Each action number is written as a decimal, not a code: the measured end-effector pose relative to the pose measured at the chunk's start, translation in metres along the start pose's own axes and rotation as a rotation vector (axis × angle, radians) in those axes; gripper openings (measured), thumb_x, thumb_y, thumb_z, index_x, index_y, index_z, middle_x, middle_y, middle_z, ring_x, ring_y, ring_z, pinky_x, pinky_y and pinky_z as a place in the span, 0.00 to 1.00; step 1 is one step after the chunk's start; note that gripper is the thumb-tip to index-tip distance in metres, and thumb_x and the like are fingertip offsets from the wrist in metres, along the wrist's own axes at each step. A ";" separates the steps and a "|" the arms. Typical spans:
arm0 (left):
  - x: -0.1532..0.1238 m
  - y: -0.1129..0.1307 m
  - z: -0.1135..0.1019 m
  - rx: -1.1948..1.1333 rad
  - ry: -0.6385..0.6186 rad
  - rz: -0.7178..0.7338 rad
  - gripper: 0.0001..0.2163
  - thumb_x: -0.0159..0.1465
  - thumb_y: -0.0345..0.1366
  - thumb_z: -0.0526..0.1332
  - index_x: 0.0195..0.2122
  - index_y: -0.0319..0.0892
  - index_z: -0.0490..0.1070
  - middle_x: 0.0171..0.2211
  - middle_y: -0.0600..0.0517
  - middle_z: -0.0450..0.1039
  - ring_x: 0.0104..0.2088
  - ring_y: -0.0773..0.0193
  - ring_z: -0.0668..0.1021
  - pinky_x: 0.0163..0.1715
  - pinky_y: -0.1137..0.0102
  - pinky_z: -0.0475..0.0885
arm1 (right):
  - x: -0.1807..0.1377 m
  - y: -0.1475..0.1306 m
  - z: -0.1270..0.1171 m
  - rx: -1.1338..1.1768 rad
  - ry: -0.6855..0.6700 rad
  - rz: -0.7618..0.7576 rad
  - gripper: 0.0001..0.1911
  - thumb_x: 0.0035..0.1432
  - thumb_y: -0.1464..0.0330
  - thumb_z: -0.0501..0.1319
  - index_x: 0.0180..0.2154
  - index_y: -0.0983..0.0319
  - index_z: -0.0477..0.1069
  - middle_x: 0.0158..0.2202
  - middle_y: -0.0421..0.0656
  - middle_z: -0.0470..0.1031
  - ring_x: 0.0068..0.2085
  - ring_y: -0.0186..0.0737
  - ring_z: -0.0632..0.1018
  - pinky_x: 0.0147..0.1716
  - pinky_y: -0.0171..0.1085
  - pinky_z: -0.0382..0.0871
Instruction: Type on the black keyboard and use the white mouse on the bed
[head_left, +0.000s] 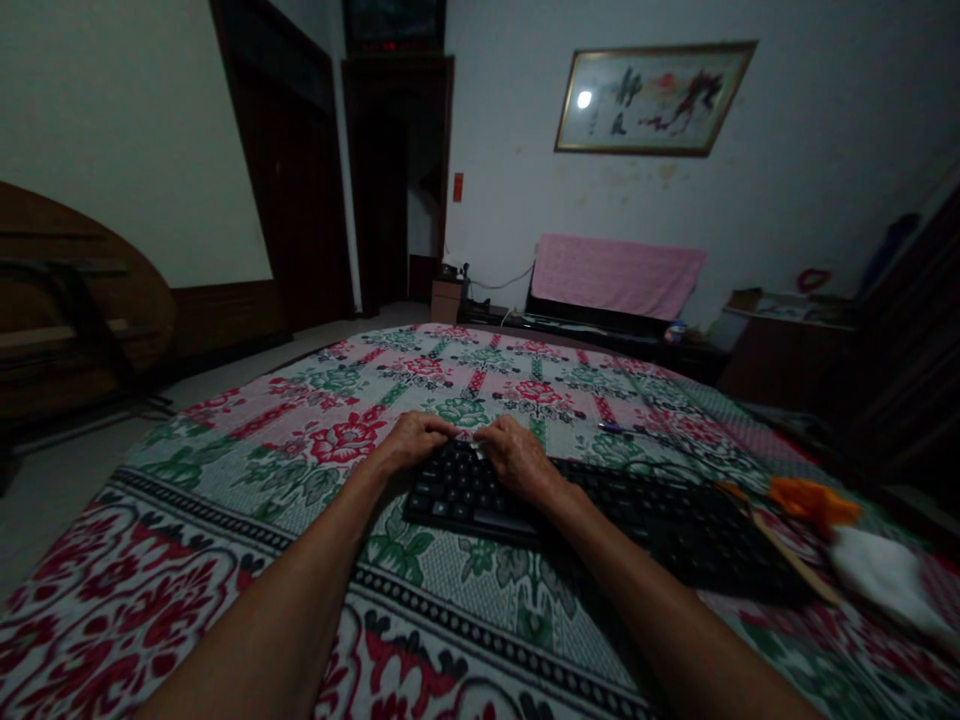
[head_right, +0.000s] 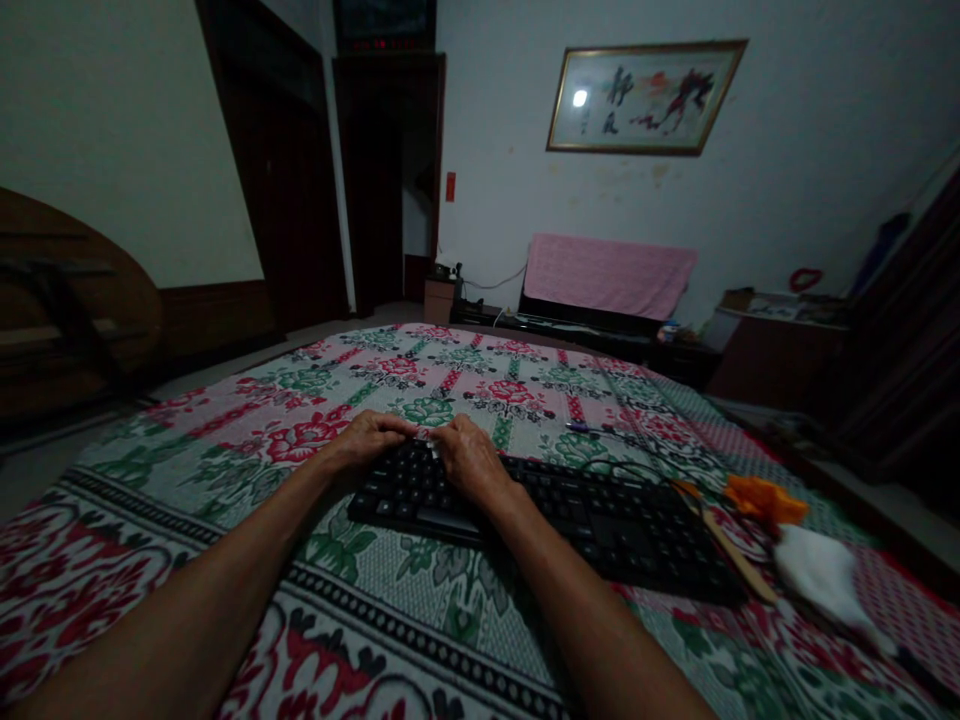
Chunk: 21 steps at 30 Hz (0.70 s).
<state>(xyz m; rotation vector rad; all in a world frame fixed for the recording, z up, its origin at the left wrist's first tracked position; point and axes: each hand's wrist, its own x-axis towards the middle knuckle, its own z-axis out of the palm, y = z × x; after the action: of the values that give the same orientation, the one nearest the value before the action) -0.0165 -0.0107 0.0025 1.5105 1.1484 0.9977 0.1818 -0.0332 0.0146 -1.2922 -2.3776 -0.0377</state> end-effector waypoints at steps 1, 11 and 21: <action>-0.001 0.001 0.001 -0.032 0.000 -0.019 0.13 0.47 0.29 0.58 0.32 0.38 0.79 0.27 0.50 0.78 0.24 0.68 0.73 0.25 0.74 0.64 | 0.002 -0.002 -0.001 -0.010 -0.018 -0.001 0.14 0.64 0.72 0.51 0.47 0.61 0.72 0.38 0.45 0.68 0.38 0.36 0.70 0.38 0.32 0.61; 0.006 0.002 0.002 0.036 0.065 -0.095 0.13 0.46 0.24 0.57 0.30 0.39 0.79 0.23 0.53 0.76 0.22 0.70 0.71 0.24 0.75 0.63 | -0.002 -0.013 -0.022 -0.179 -0.156 -0.001 0.15 0.63 0.72 0.49 0.42 0.62 0.75 0.36 0.47 0.69 0.34 0.37 0.70 0.33 0.33 0.59; 0.008 0.001 0.000 0.005 0.024 -0.109 0.13 0.46 0.27 0.60 0.32 0.41 0.78 0.23 0.55 0.76 0.23 0.68 0.73 0.26 0.73 0.65 | 0.012 -0.015 -0.004 -0.073 -0.073 -0.041 0.16 0.64 0.71 0.50 0.48 0.59 0.73 0.37 0.45 0.68 0.36 0.36 0.69 0.35 0.32 0.60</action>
<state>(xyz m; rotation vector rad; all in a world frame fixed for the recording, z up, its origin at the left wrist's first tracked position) -0.0143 -0.0030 0.0034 1.4280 1.2377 0.9420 0.1658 -0.0328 0.0251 -1.2985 -2.4859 -0.0914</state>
